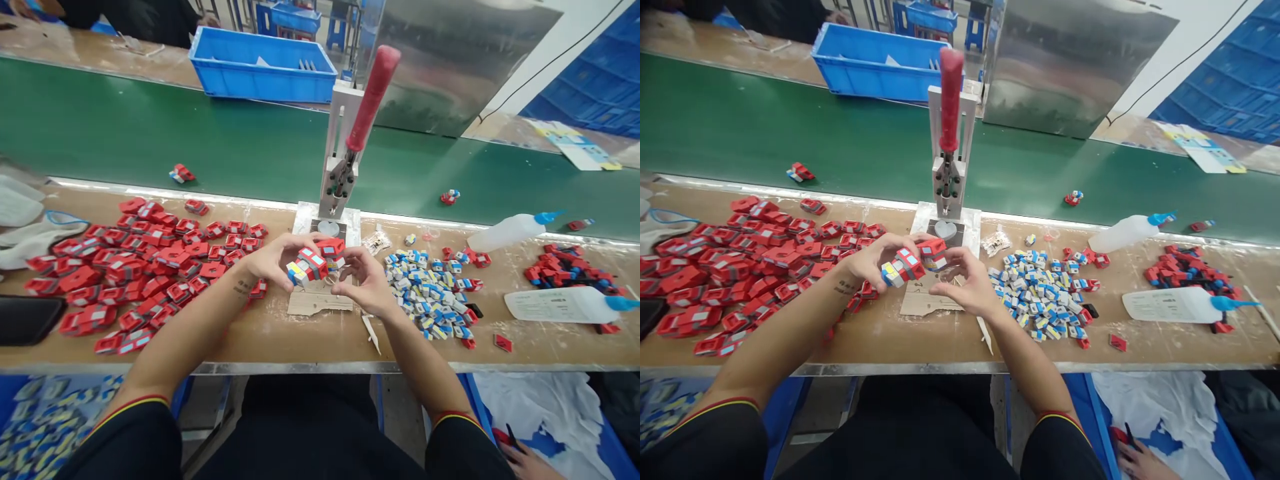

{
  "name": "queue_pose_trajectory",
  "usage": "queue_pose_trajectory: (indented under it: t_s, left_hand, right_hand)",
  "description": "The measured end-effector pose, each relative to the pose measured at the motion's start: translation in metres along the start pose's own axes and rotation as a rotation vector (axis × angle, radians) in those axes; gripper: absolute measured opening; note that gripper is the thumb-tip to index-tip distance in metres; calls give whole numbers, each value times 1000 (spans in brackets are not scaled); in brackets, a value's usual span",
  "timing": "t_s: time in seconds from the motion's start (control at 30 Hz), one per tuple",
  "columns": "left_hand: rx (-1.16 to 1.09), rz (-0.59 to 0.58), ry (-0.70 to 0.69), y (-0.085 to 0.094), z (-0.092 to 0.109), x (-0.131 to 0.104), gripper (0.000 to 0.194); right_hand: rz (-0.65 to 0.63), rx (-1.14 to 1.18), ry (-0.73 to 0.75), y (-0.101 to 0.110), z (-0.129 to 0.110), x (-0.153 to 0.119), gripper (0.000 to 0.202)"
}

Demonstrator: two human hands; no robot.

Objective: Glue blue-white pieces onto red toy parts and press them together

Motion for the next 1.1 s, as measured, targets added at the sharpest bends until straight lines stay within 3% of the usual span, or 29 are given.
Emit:
queue_pose_trajectory:
  t_s: [0.1, 0.2, 0.3, 0.43, 0.6, 0.73, 0.83, 0.9, 1.0, 1.1]
  left_hand:
    - [5, -49, -3, -15, 0, 6, 64]
    - [-20, -89, 40, -24, -3, 7, 64]
    - [-32, -135, 102, -23, -7, 5, 63]
    - [32, -127, 53, -15, 1, 1, 60]
    - [158, -192, -59, -20, 48, -5, 53]
    - [270, -92, -251, -16, 105, 17, 47]
    - [330, 9, -354, 2, 138, 56, 63]
    - [334, 106, -405, 18, 148, 82, 73]
    - [322, 246, -398, 37, 142, 105, 75]
    - [240, 312, -384, 45, 123, 105, 76]
  right_hand:
    - [173, 175, -66, -9, 5, -6, 50]
    - [343, 184, -40, -7, 5, -9, 42]
    - [462, 21, 113, 1, 3, -15, 31]
    - [519, -354, 434, 14, -8, -25, 19]
    - [496, -717, 723, 31, -23, -38, 36]
    - [499, -784, 788, 34, -28, -44, 36]
    - [477, -773, 733, 36, -27, -48, 36]
    - [471, -734, 624, 45, -21, -49, 32]
    - [481, -678, 330, 77, 0, -33, 23]
    - [375, -723, -26, 120, 35, 14, 24]
Point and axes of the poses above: each hand's wrist, its own x-axis towards the middle knuckle, its own y-axis out of the back of the hand, z = x × y, the point moved 2 cm from there along x, towards the middle knuckle, and after that the axes turned 8 degrees about y, right-handed, at the moved point
